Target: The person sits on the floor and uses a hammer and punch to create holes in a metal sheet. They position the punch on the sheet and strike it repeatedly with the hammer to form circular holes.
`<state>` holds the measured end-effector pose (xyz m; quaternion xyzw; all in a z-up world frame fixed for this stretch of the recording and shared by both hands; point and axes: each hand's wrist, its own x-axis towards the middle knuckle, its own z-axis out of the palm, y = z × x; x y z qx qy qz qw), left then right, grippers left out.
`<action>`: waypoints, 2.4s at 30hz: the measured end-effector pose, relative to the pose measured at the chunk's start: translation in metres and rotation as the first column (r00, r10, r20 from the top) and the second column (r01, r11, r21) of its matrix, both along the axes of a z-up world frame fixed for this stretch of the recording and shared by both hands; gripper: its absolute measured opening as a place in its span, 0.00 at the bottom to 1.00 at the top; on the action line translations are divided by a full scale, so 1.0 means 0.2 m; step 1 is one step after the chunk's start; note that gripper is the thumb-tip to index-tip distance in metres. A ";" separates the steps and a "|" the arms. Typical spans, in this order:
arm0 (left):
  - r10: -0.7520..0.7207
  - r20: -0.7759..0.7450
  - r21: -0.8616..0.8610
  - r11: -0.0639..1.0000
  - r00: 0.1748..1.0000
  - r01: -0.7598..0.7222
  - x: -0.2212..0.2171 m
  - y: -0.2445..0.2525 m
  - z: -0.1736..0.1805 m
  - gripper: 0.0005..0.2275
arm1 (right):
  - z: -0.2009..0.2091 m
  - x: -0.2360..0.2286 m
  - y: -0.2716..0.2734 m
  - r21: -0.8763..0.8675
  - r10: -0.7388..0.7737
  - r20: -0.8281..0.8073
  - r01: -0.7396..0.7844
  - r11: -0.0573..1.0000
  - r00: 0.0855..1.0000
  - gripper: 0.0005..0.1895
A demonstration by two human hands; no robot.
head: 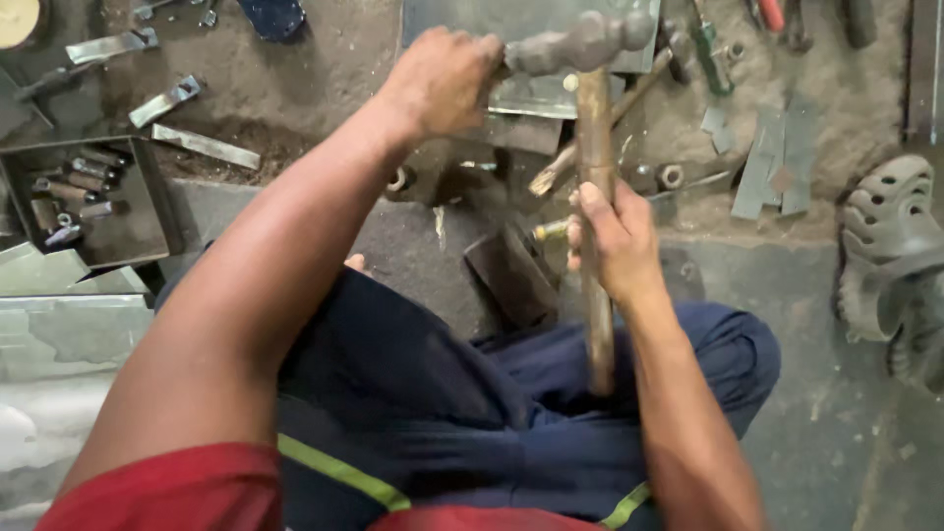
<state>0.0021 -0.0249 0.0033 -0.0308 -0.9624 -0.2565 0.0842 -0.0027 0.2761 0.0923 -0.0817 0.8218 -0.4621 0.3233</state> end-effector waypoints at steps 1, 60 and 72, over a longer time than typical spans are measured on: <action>0.029 0.000 0.025 0.999 1.000 -0.029 -0.02 -0.01 0.01 0.07 | 0.03 0.00 0.00 -0.123 -0.035 0.056 0.042 0.992 0.998 0.17; -0.023 0.461 0.664 0.672 0.887 -0.328 -0.15 -0.20 -0.07 0.12 | -0.24 0.17 -0.04 -0.174 -0.151 0.417 0.242 0.955 0.896 0.19; -0.003 0.225 -0.022 1.000 0.974 0.009 -0.03 -0.09 0.00 0.10 | -0.13 0.02 0.15 -0.328 -0.316 0.304 0.411 0.851 0.899 0.21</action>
